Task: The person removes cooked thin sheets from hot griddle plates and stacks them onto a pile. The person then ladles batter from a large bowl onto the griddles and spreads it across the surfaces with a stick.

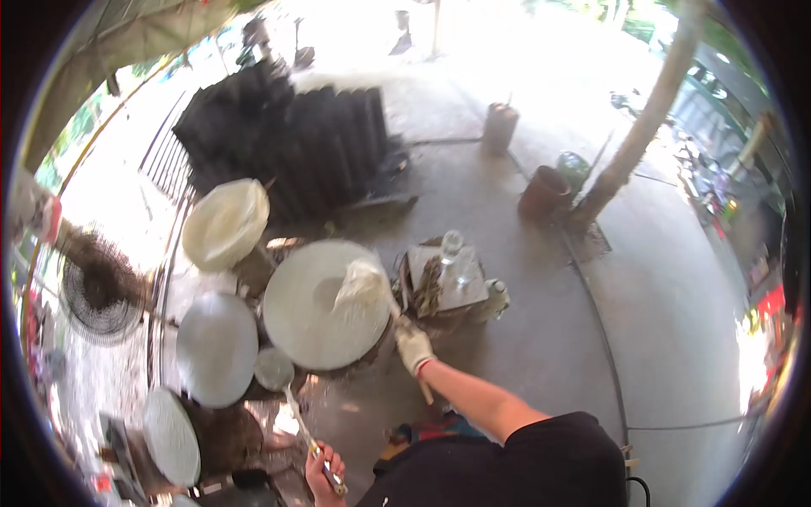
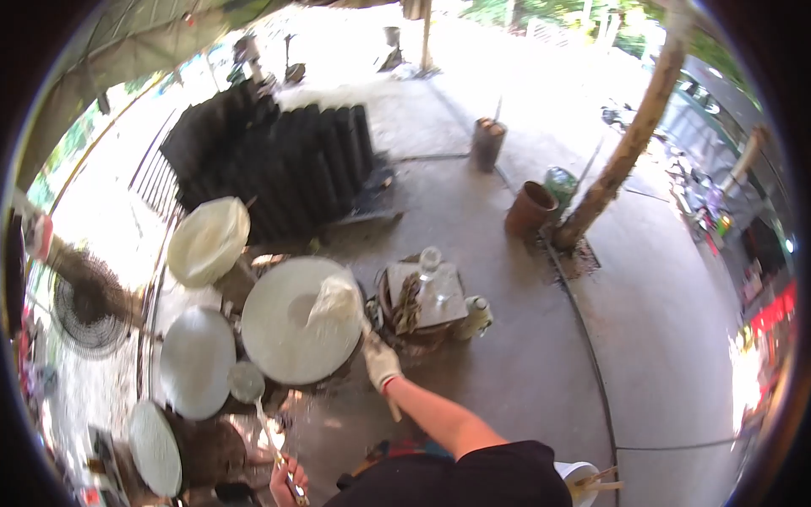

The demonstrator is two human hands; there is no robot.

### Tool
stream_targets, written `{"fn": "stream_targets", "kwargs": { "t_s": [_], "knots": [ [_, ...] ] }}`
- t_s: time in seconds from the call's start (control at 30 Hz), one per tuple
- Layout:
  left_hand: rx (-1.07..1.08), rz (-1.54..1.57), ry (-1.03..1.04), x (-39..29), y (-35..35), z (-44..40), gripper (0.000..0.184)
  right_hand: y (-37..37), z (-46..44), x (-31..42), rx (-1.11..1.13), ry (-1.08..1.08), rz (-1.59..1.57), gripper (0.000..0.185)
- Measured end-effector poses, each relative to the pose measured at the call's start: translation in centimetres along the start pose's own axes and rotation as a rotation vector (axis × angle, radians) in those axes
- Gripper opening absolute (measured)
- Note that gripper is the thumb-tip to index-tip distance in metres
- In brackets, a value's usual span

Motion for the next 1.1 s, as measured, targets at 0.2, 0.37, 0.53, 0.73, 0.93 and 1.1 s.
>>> {"fn": "stream_targets", "kwargs": {
  "t_s": [0.2, 0.37, 0.53, 0.73, 0.93, 1.1],
  "knots": [
    [-0.080, -0.199, -0.093, -0.6, 0.5, -0.3, 0.010, 2.8, -1.0, 3.2, 0.183, -0.060, 0.102, 0.038],
    [-0.034, -0.141, -0.130, 0.5, 0.3, -1.3, 0.012, 3.6, -2.0, -0.9, 0.096, -0.037, 0.172, 0.040],
    [-0.168, -0.243, -0.112, 1.8, 2.9, -1.4, 0.015, 0.4, -3.3, 8.9, 0.375, 0.008, 0.441, 0.041],
    [-0.187, -0.137, -0.126, 4.6, 6.7, -2.2, 0.019, 4.3, -6.7, 4.2, 0.419, -0.176, 0.353, 0.039],
    [-0.148, 0.121, -0.199, 7.1, 4.0, -2.8, 0.020, 7.7, -16.4, -0.7, 0.395, 0.062, -0.057, 0.034],
    [-0.094, 0.280, -0.280, 8.6, 1.6, -2.4, 0.024, 9.8, -10.2, 1.1, 0.794, 0.136, 0.099, 0.036]
  ]
}}
Point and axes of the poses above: each hand's wrist, its own z-axis away from the middle knuckle, its own y-axis out of the palm, x = y × z, the point moved 10 cm from there along -z, towards the middle knuckle, and after that the axes turned 4 degrees about y, right-handed, at the moved point
